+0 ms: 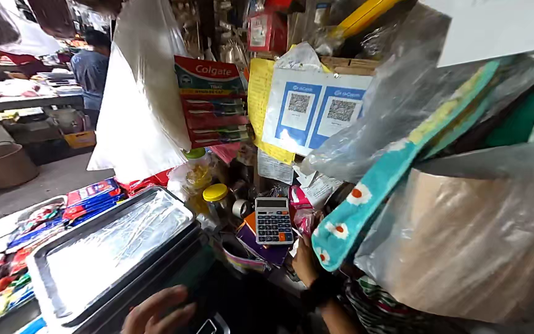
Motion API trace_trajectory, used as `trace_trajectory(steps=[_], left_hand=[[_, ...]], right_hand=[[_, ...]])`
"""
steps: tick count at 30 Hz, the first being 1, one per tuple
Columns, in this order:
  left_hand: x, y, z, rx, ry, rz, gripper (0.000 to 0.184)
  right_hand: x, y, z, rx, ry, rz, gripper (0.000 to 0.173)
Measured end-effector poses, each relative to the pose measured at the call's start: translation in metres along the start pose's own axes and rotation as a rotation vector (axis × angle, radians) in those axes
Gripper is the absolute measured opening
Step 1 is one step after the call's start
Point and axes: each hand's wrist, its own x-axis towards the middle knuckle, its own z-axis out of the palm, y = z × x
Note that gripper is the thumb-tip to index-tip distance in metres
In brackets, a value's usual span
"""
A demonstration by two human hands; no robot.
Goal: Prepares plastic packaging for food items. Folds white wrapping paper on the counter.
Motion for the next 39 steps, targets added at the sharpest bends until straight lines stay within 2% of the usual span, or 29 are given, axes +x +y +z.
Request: trace_trajectory(steps=[2, 3, 4, 5, 6, 7, 8, 9, 11, 12, 16, 18, 20, 22, 23, 25, 27, 29, 30, 31, 35, 37, 39], left_hand=[[-0.007, -0.027, 0.018, -0.159, -0.031, -0.252, 0.034], [-0.009, -0.037, 0.028, -0.266, -0.051, -0.403, 0.043], [-0.012, -0.046, 0.036, -0.364, -0.071, -0.568, 0.058], [-0.015, -0.054, 0.043, -0.45, -0.094, -0.727, 0.076], [-0.019, -0.062, 0.05, -0.532, -0.108, -0.857, 0.092], [-0.021, -0.066, 0.055, -0.624, -0.109, -0.955, 0.1], [-0.024, -0.066, 0.058, -0.711, -0.1, -1.006, 0.097], [-0.028, -0.063, 0.058, -0.802, -0.084, -1.018, 0.083], [-0.036, -0.055, 0.055, -0.868, 0.022, -1.061, 0.031], [-0.044, -0.053, 0.053, -0.808, 0.089, -1.077, 0.013], [-0.083, -0.048, 0.035, -0.553, 0.289, -1.094, 0.014], [-0.1, -0.04, 0.024, -0.498, 0.386, -1.152, 0.017], [-0.117, -0.035, 0.015, -0.443, 0.476, -1.198, 0.017], [-0.131, -0.03, 0.007, -0.42, 0.537, -1.226, 0.017], [-0.136, -0.025, 0.004, -0.412, 0.557, -1.232, 0.019], [-0.143, -0.015, 0.002, -0.409, 0.592, -1.205, 0.022], [-0.145, -0.007, 0.003, -0.417, 0.62, -1.133, 0.026], [-0.144, -0.001, 0.009, -0.445, 0.661, -1.074, 0.033], [-0.143, 0.002, 0.012, -0.467, 0.687, -1.058, 0.037], [-0.141, 0.004, 0.015, -0.489, 0.71, -1.045, 0.04], [-0.14, 0.006, 0.019, -0.582, 0.72, -1.014, 0.049], [-0.142, 0.008, 0.024, -0.632, 0.7, -1.012, 0.056], [-0.148, 0.005, 0.029, -0.667, 0.639, -0.99, 0.062]], right_hand=[[-0.031, 0.011, 0.012, 0.22, 0.374, -0.332, 0.044], [-0.05, 0.008, 0.012, 0.358, 0.457, -0.479, 0.041], [-0.07, 0.0, 0.007, 0.522, 0.434, -0.583, 0.039], [-0.09, -0.011, 0.0, 0.699, 0.333, -0.649, 0.038], [-0.105, -0.02, -0.009, 0.851, 0.194, -0.687, 0.038], [-0.114, -0.028, -0.019, 0.968, 0.044, -0.707, 0.037], [-0.119, -0.035, -0.024, 1.047, -0.081, -0.708, 0.035], [-0.12, -0.039, -0.024, 1.076, -0.161, -0.7, 0.032], [-0.117, -0.046, -0.017, 1.039, -0.19, -0.672, 0.027], [-0.114, -0.049, -0.015, 1.028, -0.156, -0.658, 0.025], [-0.109, -0.055, -0.038, 1.276, -0.151, -0.647, 0.023], [-0.112, -0.061, -0.059, 1.3, -0.045, -0.604, 0.03], [-0.108, -0.062, -0.073, 1.137, 0.24, -0.65, 0.03], [-0.095, -0.06, -0.075, 0.749, 0.568, -0.862, 0.015], [-0.091, -0.064, -0.071, 0.569, 0.612, -0.975, 0.014], [-0.098, -0.082, -0.049, 0.329, 0.416, -1.148, 0.025], [-0.11, -0.109, -0.009, 0.229, 0.159, -1.31, 0.031], [-0.122, -0.128, 0.034, 0.122, -0.069, -1.371, 0.02], [-0.129, -0.136, 0.045, 0.053, -0.209, -1.336, 0.01], [-0.134, -0.145, 0.053, 0.002, -0.316, -1.274, 0.007], [-0.138, -0.156, 0.075, 0.152, -0.423, -1.125, 0.023], [-0.148, -0.164, 0.063, 0.017, -0.551, -1.024, 0.029], [-0.154, -0.167, 0.064, -0.105, -0.602, -0.974, 0.024]])
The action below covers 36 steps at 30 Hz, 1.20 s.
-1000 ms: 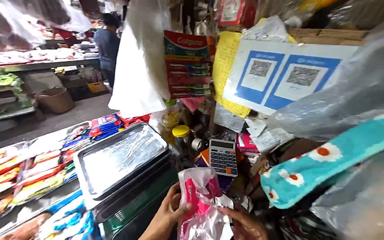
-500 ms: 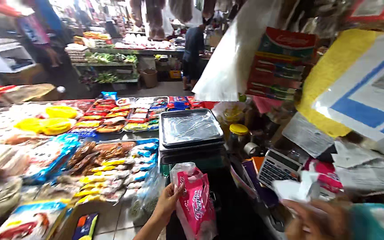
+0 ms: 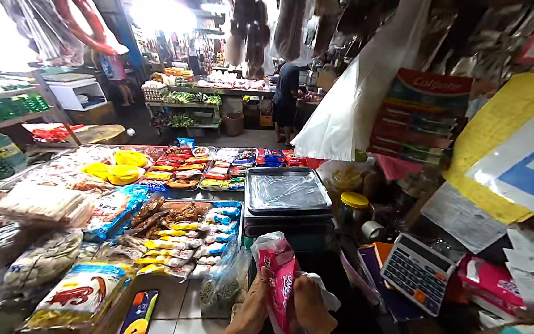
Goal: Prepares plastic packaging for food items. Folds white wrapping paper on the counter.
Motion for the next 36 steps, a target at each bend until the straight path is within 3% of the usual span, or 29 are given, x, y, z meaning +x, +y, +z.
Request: trace_trajectory(steps=[4, 7, 10, 12, 15, 19, 24, 29, 31, 32, 34, 36], left_hand=[[0.001, -0.008, 0.001, -0.023, 0.002, 0.005, 0.063], [0.004, -0.008, 0.001, -0.088, 0.014, 0.027, 0.066], [0.001, 0.002, 0.008, -0.17, 0.004, -0.034, 0.07], [-0.005, 0.009, 0.018, -0.231, 0.017, -0.065, 0.074], [-0.008, 0.011, 0.027, -0.284, 0.018, -0.049, 0.074], [-0.002, 0.005, 0.023, -0.229, 0.079, -0.006, 0.071], [0.001, 0.005, 0.022, -0.176, 0.259, -0.036, 0.069], [0.003, 0.003, 0.026, -0.131, 0.333, -0.059, 0.069], [0.007, -0.008, 0.024, -0.03, 0.437, 0.032, 0.061], [0.007, -0.016, 0.019, 0.078, 0.405, 0.147, 0.055], [0.001, -0.026, 0.01, 0.448, 0.257, 0.547, 0.064], [-0.003, -0.019, 0.005, 0.859, -0.016, 0.967, 0.049]], right_hand=[[0.007, 0.025, 0.029, 0.046, 0.399, -0.21, 0.014], [0.016, 0.043, 0.027, 0.126, 0.532, -0.343, 0.009], [0.014, 0.042, 0.02, 0.179, 0.492, -0.309, 0.009], [0.011, 0.039, 0.025, 0.215, 0.536, -0.31, 0.021], [0.007, 0.028, 0.034, 0.224, 0.622, -0.282, 0.031], [0.009, 0.026, 0.032, 0.281, 0.624, -0.237, 0.032], [0.004, 0.028, 0.013, 0.391, 0.448, -0.215, 0.02], [-0.002, 0.029, 0.004, 0.43, 0.335, -0.096, 0.025], [-0.004, 0.035, -0.003, 0.446, 0.288, -0.051, 0.024], [-0.005, 0.04, -0.006, 0.426, 0.284, -0.021, 0.02], [-0.008, 0.048, -0.009, 0.385, 0.287, 0.033, 0.015], [-0.009, 0.052, -0.012, 0.374, 0.267, 0.055, 0.016]])
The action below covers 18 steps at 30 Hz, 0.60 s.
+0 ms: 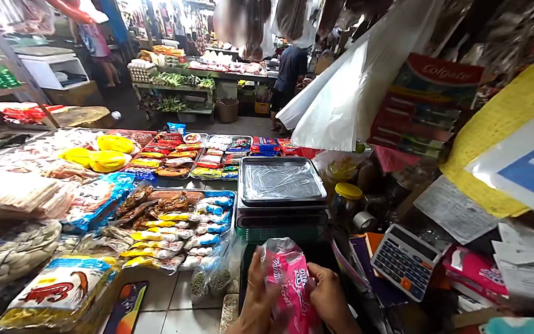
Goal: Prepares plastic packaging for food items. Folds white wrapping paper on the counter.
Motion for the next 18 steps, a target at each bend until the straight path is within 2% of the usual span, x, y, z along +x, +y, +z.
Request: trace_trajectory(steps=[1, 2, 4, 6, 8, 11, 14, 18], left_hand=[[0.006, 0.003, -0.003, 0.092, -0.139, 0.196, 0.04], [0.011, 0.003, -0.005, 0.169, -0.266, 0.317, 0.039], [0.015, -0.005, -0.007, 0.352, -0.384, 0.351, 0.042], [0.018, -0.014, -0.013, 0.469, -0.425, 0.281, 0.051], [0.018, -0.016, -0.019, 0.505, -0.536, 0.149, 0.052], [0.016, -0.015, -0.022, 0.356, -0.656, -0.066, 0.038], [0.016, -0.011, -0.021, 0.221, -0.621, -0.229, 0.024], [0.012, -0.012, -0.018, 0.093, -0.571, -0.332, 0.025]], right_hand=[[0.0, 0.002, 0.0, 0.006, -0.023, 0.006, 0.015], [0.0, 0.004, -0.001, 0.02, -0.06, 0.019, 0.014], [-0.003, 0.008, -0.004, 0.049, -0.095, 0.049, 0.014], [-0.006, 0.011, -0.009, 0.098, -0.07, 0.092, 0.015], [-0.008, 0.013, -0.011, 0.163, -0.053, 0.14, 0.019], [-0.01, 0.017, -0.01, 0.212, -0.023, 0.147, 0.019], [-0.009, 0.017, -0.004, 0.178, -0.011, 0.066, 0.013], [-0.006, 0.008, 0.016, 0.002, -0.028, 0.042, 0.019]])
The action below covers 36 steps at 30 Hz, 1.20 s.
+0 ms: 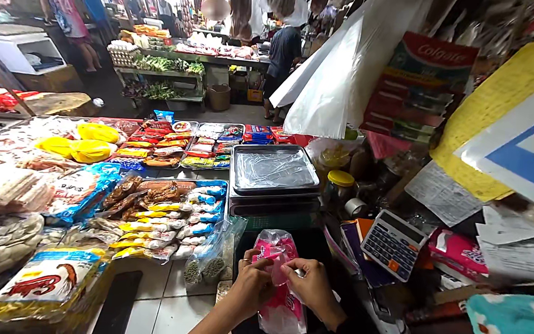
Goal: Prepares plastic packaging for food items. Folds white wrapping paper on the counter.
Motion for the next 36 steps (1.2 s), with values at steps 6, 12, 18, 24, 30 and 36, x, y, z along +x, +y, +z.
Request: trace_trajectory(steps=[6, 12, 18, 24, 30, 36], left_hand=[[0.005, -0.001, 0.006, -0.094, 0.115, -0.168, 0.016], [0.011, -0.01, 0.011, -0.225, 0.174, -0.257, 0.035], [0.01, -0.015, 0.006, -0.208, 0.237, -0.235, 0.02], [0.008, -0.009, 0.006, 0.129, 0.024, -0.216, 0.022], [0.009, -0.005, 0.005, 0.055, -0.049, -0.237, 0.036], [0.01, -0.006, 0.013, 0.084, 0.047, -0.404, 0.027]], right_hand=[[0.012, 0.006, 0.024, -0.11, -0.081, 0.069, 0.021], [0.009, 0.019, 0.019, 0.116, -0.087, -0.021, 0.018], [0.003, 0.018, 0.013, 0.061, 0.046, 0.023, 0.016], [0.002, 0.012, 0.01, 0.075, 0.045, -0.003, 0.016], [0.002, 0.017, 0.009, 0.085, 0.028, -0.058, 0.021], [-0.002, -0.003, 0.002, -0.423, -0.266, 0.141, 0.038]])
